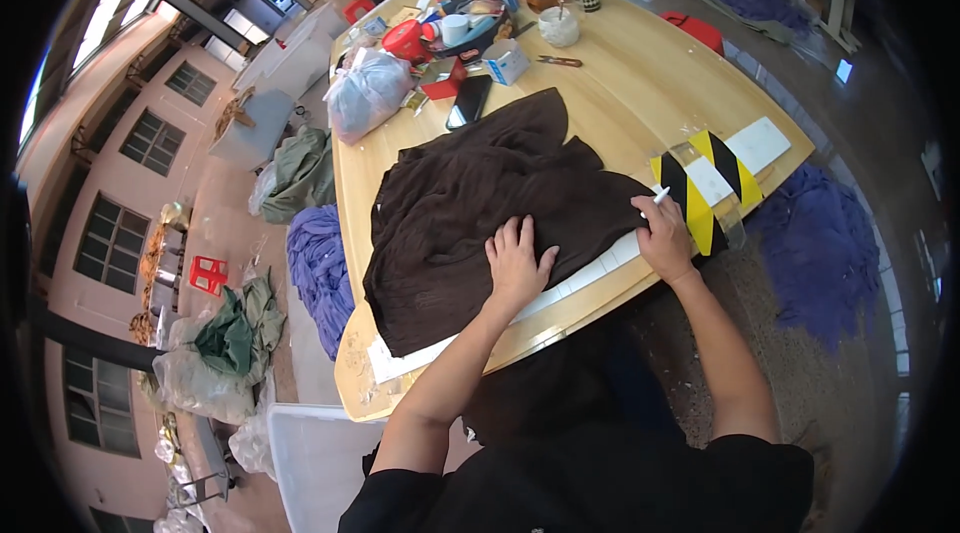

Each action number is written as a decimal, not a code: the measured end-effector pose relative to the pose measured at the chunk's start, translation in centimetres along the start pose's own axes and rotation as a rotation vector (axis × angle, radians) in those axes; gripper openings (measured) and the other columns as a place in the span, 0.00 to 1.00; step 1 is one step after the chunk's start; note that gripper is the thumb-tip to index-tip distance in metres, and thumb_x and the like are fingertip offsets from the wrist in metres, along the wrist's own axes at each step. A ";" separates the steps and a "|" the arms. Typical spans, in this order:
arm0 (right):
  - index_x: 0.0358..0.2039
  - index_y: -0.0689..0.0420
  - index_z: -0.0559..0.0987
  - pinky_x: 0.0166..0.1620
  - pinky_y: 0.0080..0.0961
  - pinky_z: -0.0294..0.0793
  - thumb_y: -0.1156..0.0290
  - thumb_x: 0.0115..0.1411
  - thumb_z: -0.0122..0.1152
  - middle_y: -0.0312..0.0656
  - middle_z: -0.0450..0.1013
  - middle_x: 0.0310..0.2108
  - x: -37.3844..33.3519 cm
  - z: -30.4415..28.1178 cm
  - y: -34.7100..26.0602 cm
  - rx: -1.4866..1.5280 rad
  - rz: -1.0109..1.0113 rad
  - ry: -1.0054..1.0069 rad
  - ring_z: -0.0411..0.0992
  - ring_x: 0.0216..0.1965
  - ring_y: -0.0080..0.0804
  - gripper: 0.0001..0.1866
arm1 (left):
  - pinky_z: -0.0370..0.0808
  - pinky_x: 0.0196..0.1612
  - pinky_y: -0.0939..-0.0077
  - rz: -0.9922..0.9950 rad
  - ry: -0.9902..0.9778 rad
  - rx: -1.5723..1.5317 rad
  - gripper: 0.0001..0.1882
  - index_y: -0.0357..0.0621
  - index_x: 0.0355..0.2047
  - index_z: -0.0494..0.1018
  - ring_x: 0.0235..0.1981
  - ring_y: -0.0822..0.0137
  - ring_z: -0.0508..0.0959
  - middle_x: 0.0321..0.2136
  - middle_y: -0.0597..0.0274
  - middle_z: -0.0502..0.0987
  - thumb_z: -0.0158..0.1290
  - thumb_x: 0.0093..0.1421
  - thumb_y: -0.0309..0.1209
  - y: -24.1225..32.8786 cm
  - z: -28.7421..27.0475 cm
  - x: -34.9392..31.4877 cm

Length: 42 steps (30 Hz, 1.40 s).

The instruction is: Marking pieces of brown knit fabric with tailor's chalk using a measuring template on a workbench in a textile factory.

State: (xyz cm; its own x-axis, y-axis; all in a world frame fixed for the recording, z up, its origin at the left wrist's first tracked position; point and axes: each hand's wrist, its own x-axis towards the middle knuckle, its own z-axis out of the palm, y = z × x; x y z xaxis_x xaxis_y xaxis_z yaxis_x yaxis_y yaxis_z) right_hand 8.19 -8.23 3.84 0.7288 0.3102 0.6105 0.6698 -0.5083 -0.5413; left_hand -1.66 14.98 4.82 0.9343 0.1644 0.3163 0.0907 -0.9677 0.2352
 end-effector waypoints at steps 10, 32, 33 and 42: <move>0.38 0.57 0.71 0.38 0.30 0.70 0.87 0.45 0.43 0.41 0.71 0.31 1.1 0.6 2.6 0.213 0.180 0.062 0.70 0.35 0.40 0.19 | 0.46 0.60 0.45 -0.043 -0.190 0.092 0.42 0.41 0.61 0.52 0.60 0.47 0.52 0.60 0.46 0.52 0.47 0.53 0.56 -2.8 0.4 3.5; 0.43 0.57 0.70 0.38 0.25 0.71 0.77 0.45 0.62 0.41 0.71 0.32 5.7 -3.5 6.5 0.340 0.249 -0.582 0.71 0.34 0.31 0.22 | 0.63 0.47 0.64 0.577 0.070 -0.180 0.15 0.36 0.39 0.71 0.42 0.59 0.69 0.42 0.55 0.70 0.50 0.53 0.31 13.6 5.1 2.6; 0.43 0.57 0.70 0.38 0.25 0.71 0.77 0.45 0.62 0.41 0.71 0.32 5.8 -3.4 6.6 0.341 0.256 -0.583 0.71 0.34 0.31 0.22 | 0.63 0.48 0.65 0.566 0.050 -0.177 0.16 0.35 0.41 0.71 0.43 0.59 0.68 0.43 0.55 0.69 0.50 0.54 0.32 13.8 4.6 2.5; 0.49 0.54 0.67 0.39 0.27 0.72 0.75 0.43 0.65 0.42 0.71 0.34 5.3 -3.4 7.0 0.291 0.270 -0.612 0.71 0.35 0.33 0.30 | 0.56 0.52 0.58 0.494 -0.070 -0.103 0.24 0.41 0.49 0.67 0.47 0.60 0.65 0.49 0.58 0.67 0.51 0.54 0.39 14.3 3.7 1.3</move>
State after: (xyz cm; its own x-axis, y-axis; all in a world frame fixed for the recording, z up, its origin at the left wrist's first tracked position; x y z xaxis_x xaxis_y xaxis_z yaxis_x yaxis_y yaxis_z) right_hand 16.25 -12.86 5.32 0.7662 0.6408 0.0477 0.4040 -0.4227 -0.8112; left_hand 2.11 0.66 5.17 0.8783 -0.3248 0.3510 -0.3989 -0.9023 0.1633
